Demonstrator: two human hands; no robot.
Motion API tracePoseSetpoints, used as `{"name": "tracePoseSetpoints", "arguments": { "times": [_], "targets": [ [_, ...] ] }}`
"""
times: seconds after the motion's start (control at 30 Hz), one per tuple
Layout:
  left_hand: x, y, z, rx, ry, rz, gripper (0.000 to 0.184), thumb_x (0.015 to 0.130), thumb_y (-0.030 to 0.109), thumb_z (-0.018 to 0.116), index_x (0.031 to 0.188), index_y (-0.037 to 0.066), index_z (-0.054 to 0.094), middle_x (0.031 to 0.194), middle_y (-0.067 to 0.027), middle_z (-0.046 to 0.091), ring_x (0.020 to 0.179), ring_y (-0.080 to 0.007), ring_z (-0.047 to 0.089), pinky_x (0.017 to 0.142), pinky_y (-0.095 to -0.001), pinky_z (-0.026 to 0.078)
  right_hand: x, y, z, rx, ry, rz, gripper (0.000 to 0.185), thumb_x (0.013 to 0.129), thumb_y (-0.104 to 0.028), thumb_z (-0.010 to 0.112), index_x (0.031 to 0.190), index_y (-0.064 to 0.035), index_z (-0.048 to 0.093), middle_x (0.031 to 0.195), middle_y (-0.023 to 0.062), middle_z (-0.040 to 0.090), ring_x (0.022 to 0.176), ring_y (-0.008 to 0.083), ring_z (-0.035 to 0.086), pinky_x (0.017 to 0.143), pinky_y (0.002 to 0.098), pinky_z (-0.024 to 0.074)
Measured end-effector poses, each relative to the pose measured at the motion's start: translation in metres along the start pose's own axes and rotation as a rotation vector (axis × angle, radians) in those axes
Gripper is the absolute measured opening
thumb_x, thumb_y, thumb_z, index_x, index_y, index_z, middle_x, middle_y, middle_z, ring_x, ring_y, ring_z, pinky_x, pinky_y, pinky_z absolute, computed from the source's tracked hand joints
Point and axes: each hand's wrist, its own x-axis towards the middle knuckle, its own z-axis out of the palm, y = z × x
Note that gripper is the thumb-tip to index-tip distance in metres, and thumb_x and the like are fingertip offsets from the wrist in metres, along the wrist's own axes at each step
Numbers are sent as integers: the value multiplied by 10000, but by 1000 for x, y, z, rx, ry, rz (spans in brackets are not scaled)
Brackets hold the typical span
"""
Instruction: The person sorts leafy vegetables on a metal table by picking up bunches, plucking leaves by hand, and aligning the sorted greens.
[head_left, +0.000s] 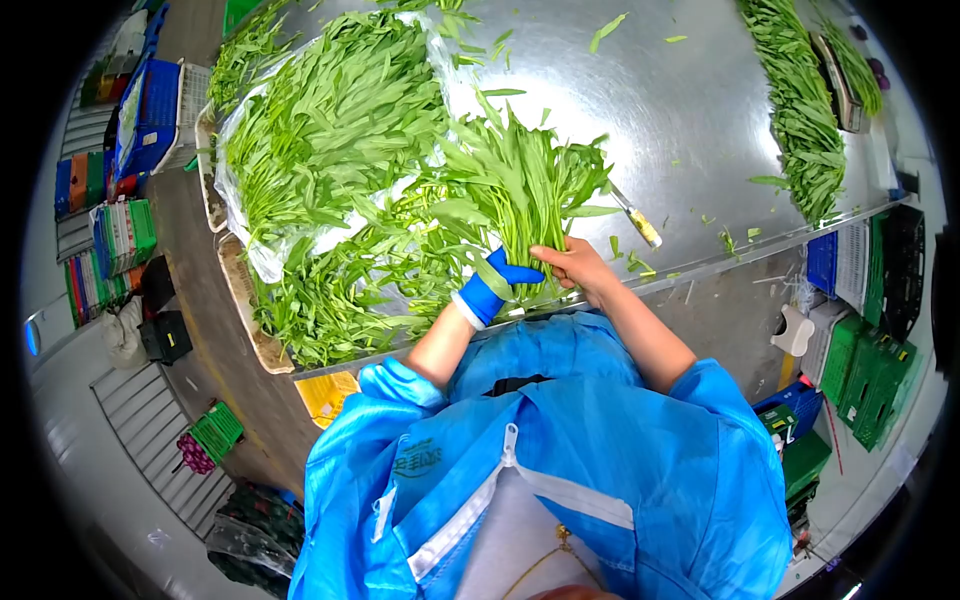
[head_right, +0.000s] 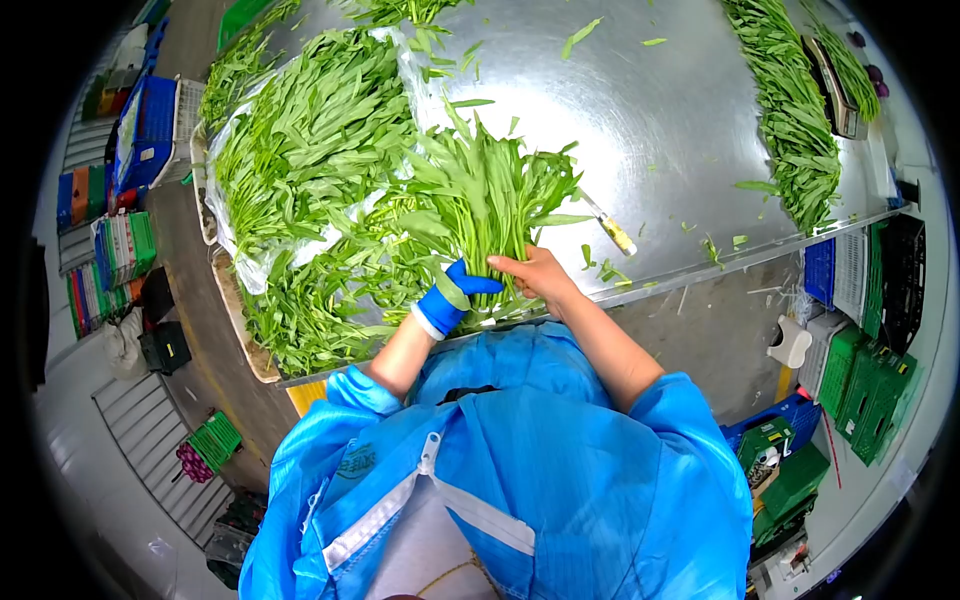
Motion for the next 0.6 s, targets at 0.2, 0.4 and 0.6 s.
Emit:
{"name": "tracePoseSetpoints", "arguments": {
  "times": [0.2, 0.4, 0.6],
  "targets": [
    [-21, -24, -30, 714, 36, 538, 484, 772, -91, 614, 1232, 41, 542, 1158, -138, 613, 1064, -249, 599, 911, -341, 475, -1, 3, -11, 44, -52, -88, 304, 814, -219, 690, 1046, -33, 629, 900, 32, 649, 819, 122, 573, 735, 261, 447],
    [-9, -83, -48, 488, 96, 373, 476, 758, -129, 579, 1192, 56, 516, 1111, -105, 616, 1023, -227, 599, 902, -340, 477, -1, 6, 9, 128, -6, -113, 682, 776, -237, 757, 1328, -10, 428, 1208, 98, 590, 1093, 203, 555, 971, 306, 406],
    [-4, -39, -14, 59, 66, 144, 371, 866, -13, 543, 1232, 46, 569, 1274, -128, 566, 1139, -231, 560, 992, -354, 433, -6, 4, 9, -215, -35, -295, 769, 706, -130, 817, 1345, -13, 407, 1222, 98, 584, 1131, 183, 535, 1001, 322, 394]
  ]
}}
